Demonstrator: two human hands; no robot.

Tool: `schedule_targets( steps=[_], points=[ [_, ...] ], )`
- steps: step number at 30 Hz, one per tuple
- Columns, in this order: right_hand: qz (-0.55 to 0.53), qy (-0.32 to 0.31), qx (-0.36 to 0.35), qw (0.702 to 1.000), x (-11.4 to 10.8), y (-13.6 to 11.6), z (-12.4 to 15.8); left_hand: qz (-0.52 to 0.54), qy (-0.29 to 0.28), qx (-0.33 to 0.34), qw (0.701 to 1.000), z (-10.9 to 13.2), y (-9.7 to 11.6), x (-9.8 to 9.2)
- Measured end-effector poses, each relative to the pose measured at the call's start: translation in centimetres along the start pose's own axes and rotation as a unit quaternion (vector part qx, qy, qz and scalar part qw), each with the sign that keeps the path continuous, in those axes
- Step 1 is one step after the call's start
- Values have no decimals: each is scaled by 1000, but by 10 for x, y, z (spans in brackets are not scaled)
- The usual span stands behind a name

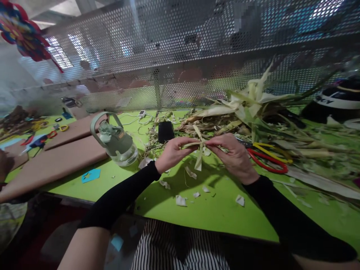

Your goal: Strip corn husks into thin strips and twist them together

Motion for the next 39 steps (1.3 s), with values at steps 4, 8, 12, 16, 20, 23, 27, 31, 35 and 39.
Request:
schedule_targets(
  steps=[4,8,12,16,20,23,27,31,35,39],
  points=[
    [20,0,-17,1000,2,-4,1,-64,31,3,997,1,2,-3],
    [23,10,20,999,2,3,5,-15,34,0,999,0,-3,4],
    [-8,1,74,997,3,10,8,84,11,-17,996,-1,-6,18],
    [-92,-22,140,986,10,24,9,133,-12,-24,991,-2,-2,28],
    [-213,7,219,952,15,49,12,212,-4,-52,976,-1,-10,31],
    [-270,24,248,930,19,58,15,238,17,-76,968,0,-19,28],
    [-334,4,251,908,28,58,15,227,-28,-106,968,-3,-26,36],
    [-324,-56,236,914,32,53,13,199,-78,-137,967,-4,-28,45],
    [-277,-120,241,922,36,54,13,151,-93,-161,971,1,-28,45],
    [-274,-176,290,900,53,67,22,82,-94,-199,972,9,-35,37]
  ],
)
Point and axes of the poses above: each hand's wrist, its own z-axis away from the middle knuckle, its own x-axis out of the palm, y = z × x, the point moved 10 cm from there along -z, towards the middle knuckle, and after that the axes turned 13 degrees about -y, right-handed, at the moved point
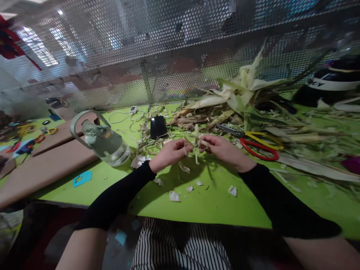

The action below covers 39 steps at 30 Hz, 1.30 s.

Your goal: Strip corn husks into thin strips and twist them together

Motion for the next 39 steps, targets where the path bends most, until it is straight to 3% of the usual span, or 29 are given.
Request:
schedule_targets(
  steps=[5,11,19,24,32,39],
  points=[
    [-35,13,28,999,-4,17,-4,9,21,-39,999,5,-9,-9],
    [12,-11,-27,1000,0,0,-2,36,13,-48,998,5,-11,-10],
    [-11,3,-71,997,0,-12,5,84,-59,-19,995,3,-14,7],
    [13,12,-111,994,-5,-20,10,87,-34,32,995,6,-5,4],
    [141,11,-141,980,8,-48,19,-35,53,138,988,12,14,-11],
    [161,-22,-68,984,13,-30,9,-196,62,97,974,13,16,-2]
  ],
)
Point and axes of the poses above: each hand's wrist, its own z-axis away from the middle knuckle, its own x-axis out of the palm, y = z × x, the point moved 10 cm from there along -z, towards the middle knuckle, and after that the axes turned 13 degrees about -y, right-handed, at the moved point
